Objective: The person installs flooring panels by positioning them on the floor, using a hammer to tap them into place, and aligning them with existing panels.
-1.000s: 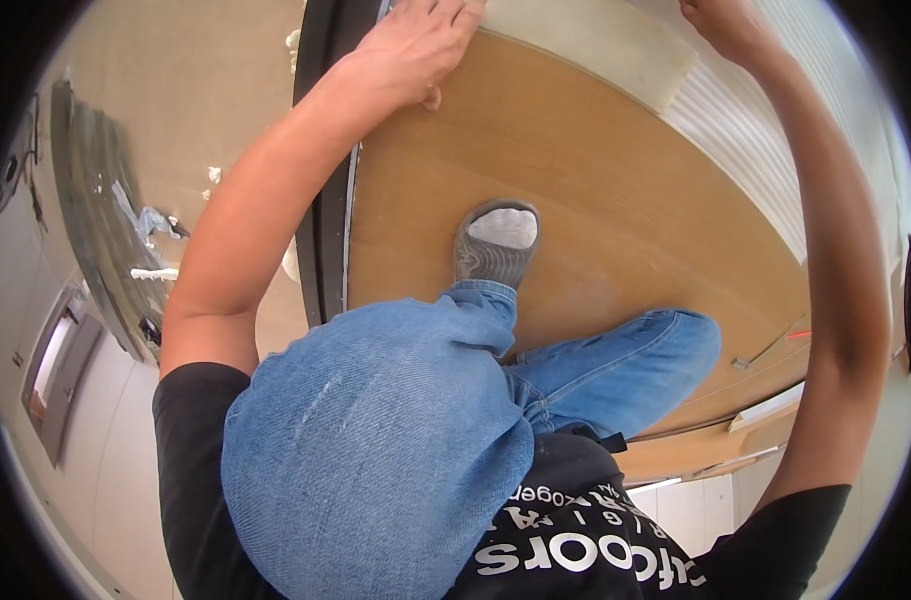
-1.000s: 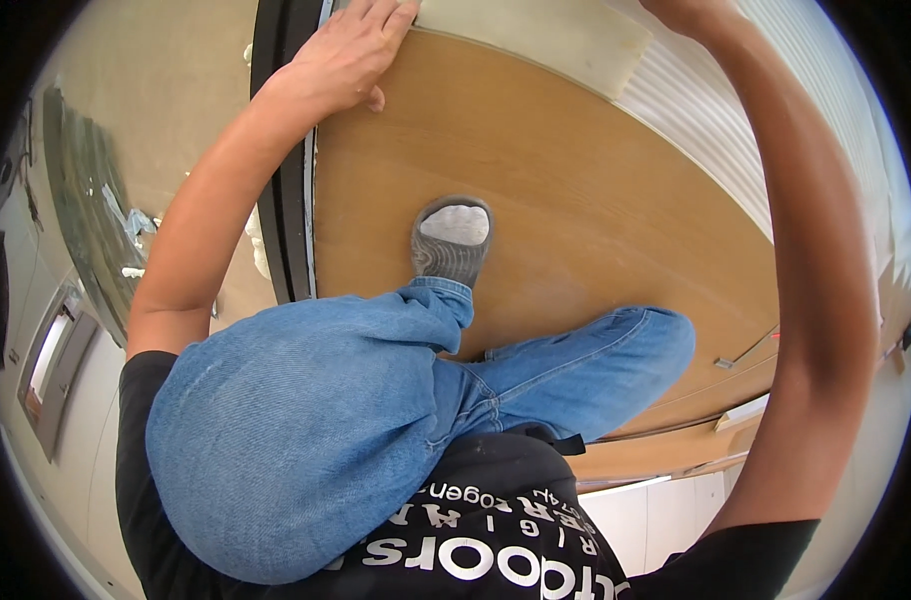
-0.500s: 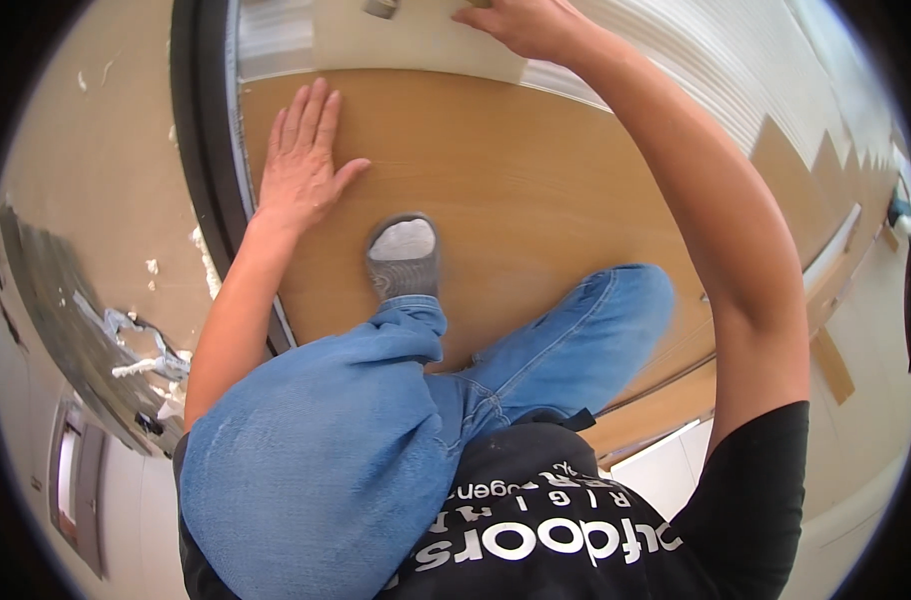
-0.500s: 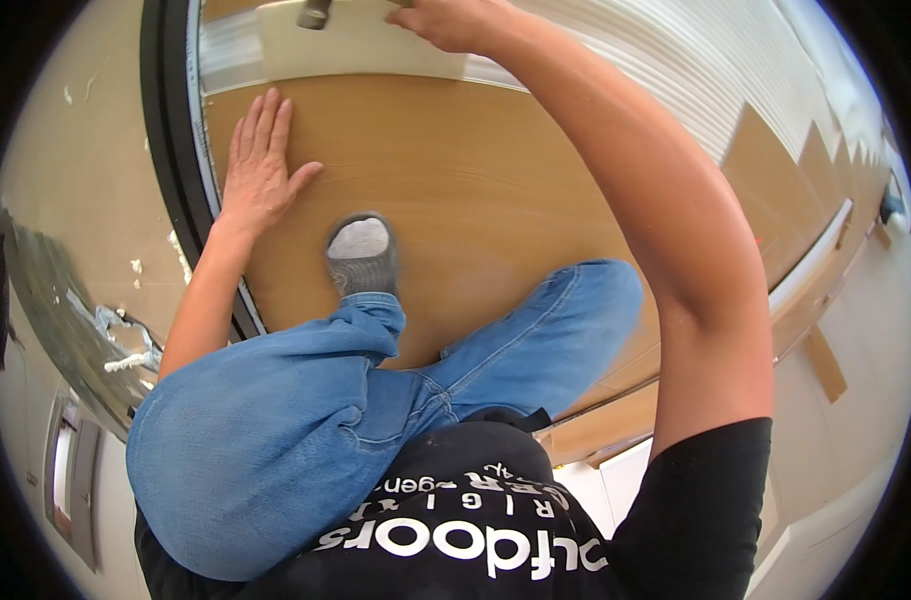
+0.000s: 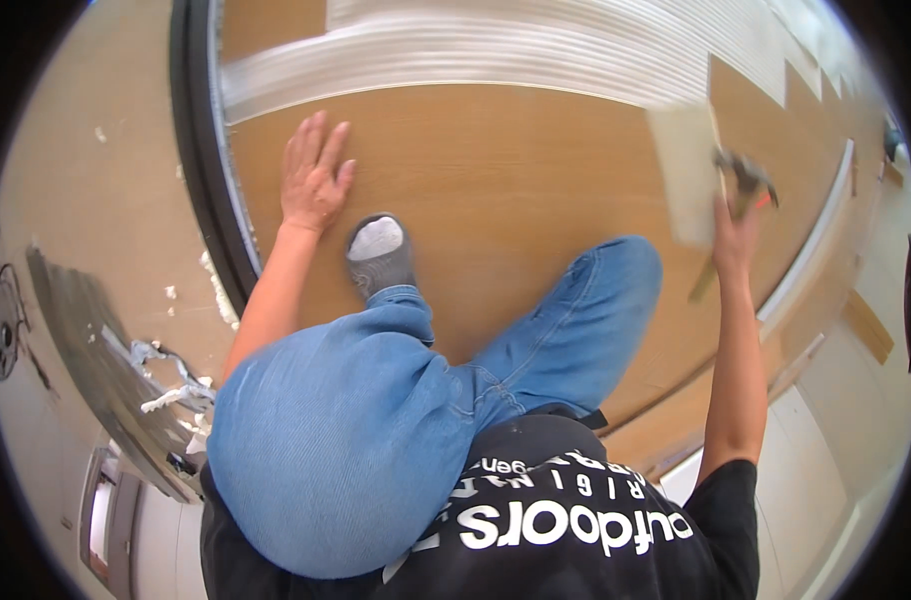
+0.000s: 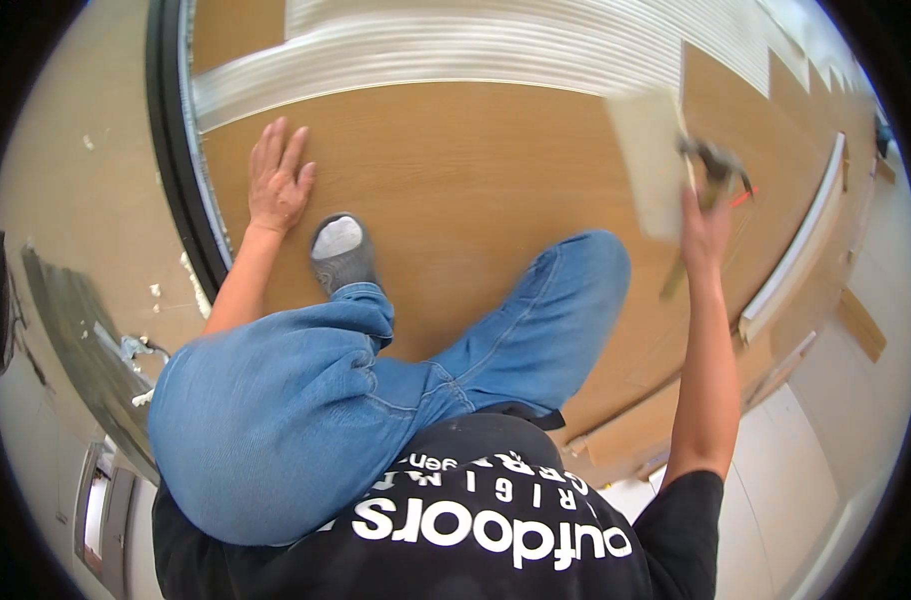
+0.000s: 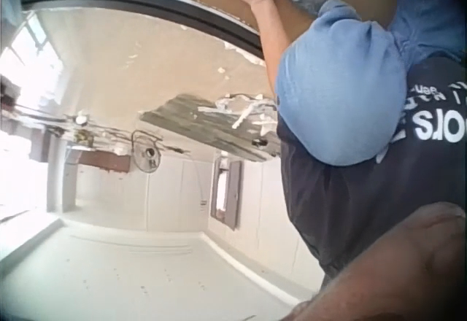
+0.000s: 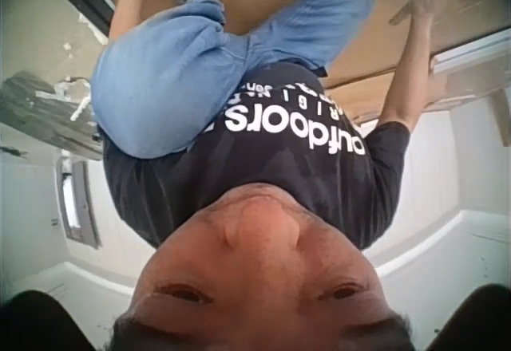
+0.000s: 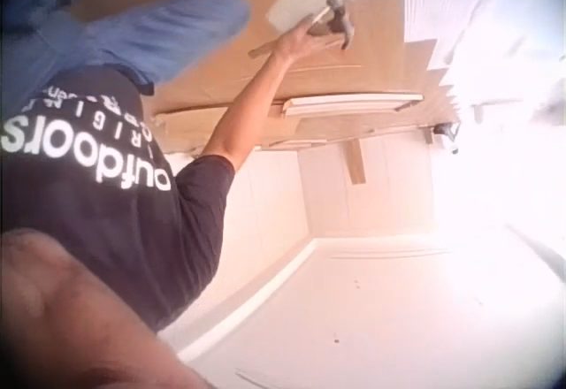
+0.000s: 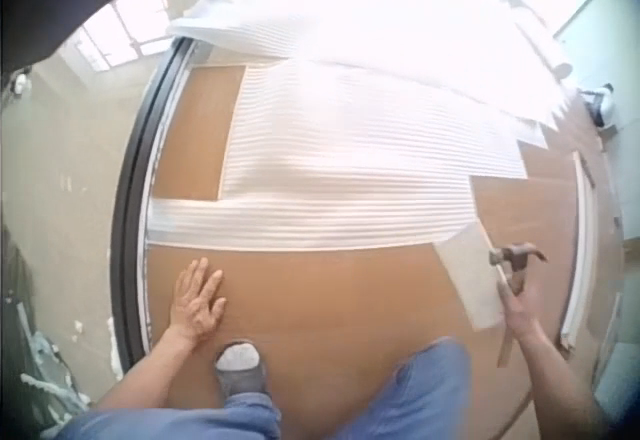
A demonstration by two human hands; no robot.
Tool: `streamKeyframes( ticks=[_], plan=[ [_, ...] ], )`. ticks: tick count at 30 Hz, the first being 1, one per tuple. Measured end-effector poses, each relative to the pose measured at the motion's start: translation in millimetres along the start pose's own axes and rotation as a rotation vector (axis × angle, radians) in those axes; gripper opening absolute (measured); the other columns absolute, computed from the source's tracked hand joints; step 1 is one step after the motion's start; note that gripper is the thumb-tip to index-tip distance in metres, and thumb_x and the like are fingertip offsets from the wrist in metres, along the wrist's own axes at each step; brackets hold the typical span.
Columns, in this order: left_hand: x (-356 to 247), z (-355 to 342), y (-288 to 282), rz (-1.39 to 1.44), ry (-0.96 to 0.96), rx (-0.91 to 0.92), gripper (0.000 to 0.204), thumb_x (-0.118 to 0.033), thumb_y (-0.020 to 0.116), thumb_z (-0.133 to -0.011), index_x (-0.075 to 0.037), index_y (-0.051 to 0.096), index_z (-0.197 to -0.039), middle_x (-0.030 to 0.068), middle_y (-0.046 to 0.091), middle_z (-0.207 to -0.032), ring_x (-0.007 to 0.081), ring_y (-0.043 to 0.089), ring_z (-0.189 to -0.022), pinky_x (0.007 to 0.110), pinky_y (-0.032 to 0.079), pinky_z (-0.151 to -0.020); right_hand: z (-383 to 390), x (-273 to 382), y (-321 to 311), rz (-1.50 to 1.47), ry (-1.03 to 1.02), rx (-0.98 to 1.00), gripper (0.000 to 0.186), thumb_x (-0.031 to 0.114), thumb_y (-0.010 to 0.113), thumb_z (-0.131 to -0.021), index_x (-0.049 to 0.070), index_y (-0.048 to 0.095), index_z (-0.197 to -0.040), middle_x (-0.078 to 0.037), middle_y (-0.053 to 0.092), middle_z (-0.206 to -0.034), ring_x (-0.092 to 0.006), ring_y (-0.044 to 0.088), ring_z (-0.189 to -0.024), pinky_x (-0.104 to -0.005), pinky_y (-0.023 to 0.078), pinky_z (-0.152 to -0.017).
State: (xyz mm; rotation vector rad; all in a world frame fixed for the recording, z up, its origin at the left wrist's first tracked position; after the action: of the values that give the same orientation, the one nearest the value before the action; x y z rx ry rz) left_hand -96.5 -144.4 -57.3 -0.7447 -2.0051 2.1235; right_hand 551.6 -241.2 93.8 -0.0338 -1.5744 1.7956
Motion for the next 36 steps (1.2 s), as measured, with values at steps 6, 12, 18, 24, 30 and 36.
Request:
streamKeyframes(
  ticks=[6,12,18,24,30,36],
  plan=[
    [32.3,159.7,5.5,-0.128,-0.272,0.075,0.078,-0.036,0.061,-0.097,-0.003,0.031,-0.161,0.0244,0.019,-0.169,0.0446,0.017,-0.156,0.056,0.017,-0.127,226.1,-226.1,34.0,-0.426,0.357,-0.221,0.041,0.022,0.068,-0.102,-0.005,0.057,-0.131,-0.012,0.069,-0.121,-0.0192,0.066,-0.105,-0.0346,0.054,-0.092],
    [-81.4,242.8,-12.0,-0.261,-0.473,0.034,0.064,-0.037,0.062,-0.101,0.0,0.045,-0.15,0.0237,0.04,-0.156,0.0362,0.038,-0.145,0.047,0.033,-0.12,401.9,-292.4,87.7,-0.442,0.778,-0.359,0.052,0.029,0.074,-0.097,-0.007,0.053,-0.127,-0.018,0.068,-0.12,-0.0241,0.068,-0.107,-0.04,0.056,-0.095],
    [-79.0,243.9,-14.6,0.089,-0.666,0.1,0.058,-0.037,0.061,-0.102,-0.001,0.048,-0.146,0.0201,0.046,-0.148,0.0319,0.043,-0.138,0.044,0.036,-0.115,420.1,-338.5,128.6,-0.468,0.733,-0.394,0.042,0.029,0.074,-0.095,-0.002,0.059,-0.12,-0.013,0.069,-0.11,-0.0224,0.065,-0.097,-0.0407,0.053,-0.089],
    [-77.8,147.1,-62.0,0.691,-0.745,0.237,0.053,-0.038,0.06,-0.103,-0.002,0.052,-0.142,0.0165,0.051,-0.14,0.0277,0.048,-0.131,0.041,0.04,-0.111,422.6,-347.1,127.8,-0.515,0.757,-0.295,0.048,0.029,0.074,-0.095,-0.004,0.058,-0.126,-0.018,0.07,-0.115,-0.0291,0.067,-0.103,-0.0424,0.051,-0.094],
    [-122.5,100.8,-107.9,1.435,-0.698,0.389,0.049,-0.039,0.06,-0.104,-0.003,0.056,-0.138,0.0129,0.057,-0.132,0.0235,0.053,-0.124,0.037,0.043,-0.106,437.4,-355.0,128.7,-0.45,0.666,-0.337,0.056,0.032,0.071,-0.096,-0.005,0.055,-0.134,-0.025,0.066,-0.124,-0.038,0.065,-0.113,-0.0468,0.049,-0.1],
    [-189.1,66.0,-122.5,1.858,-0.362,0.556,0.045,-0.039,0.059,-0.105,-0.005,0.06,-0.134,0.0092,0.063,-0.124,0.0192,0.058,-0.116,0.034,0.046,-0.102,436.7,-361.1,131.9,-0.475,0.612,-0.281,0.046,0.025,0.072,-0.094,-0.006,0.062,-0.126,-0.016,0.072,-0.109,-0.0276,0.069,-0.101,-0.0427,0.053,-0.089]
  ],
)
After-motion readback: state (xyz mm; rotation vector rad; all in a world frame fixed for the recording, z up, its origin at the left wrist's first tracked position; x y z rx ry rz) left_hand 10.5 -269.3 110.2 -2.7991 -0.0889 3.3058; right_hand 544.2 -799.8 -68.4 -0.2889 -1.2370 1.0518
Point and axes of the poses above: each hand's wrist, its own z-axis away from the middle knuckle, its own y-axis out of the palm, x = y × z, the point moved 2 cm from there along -z, towards the middle knuckle
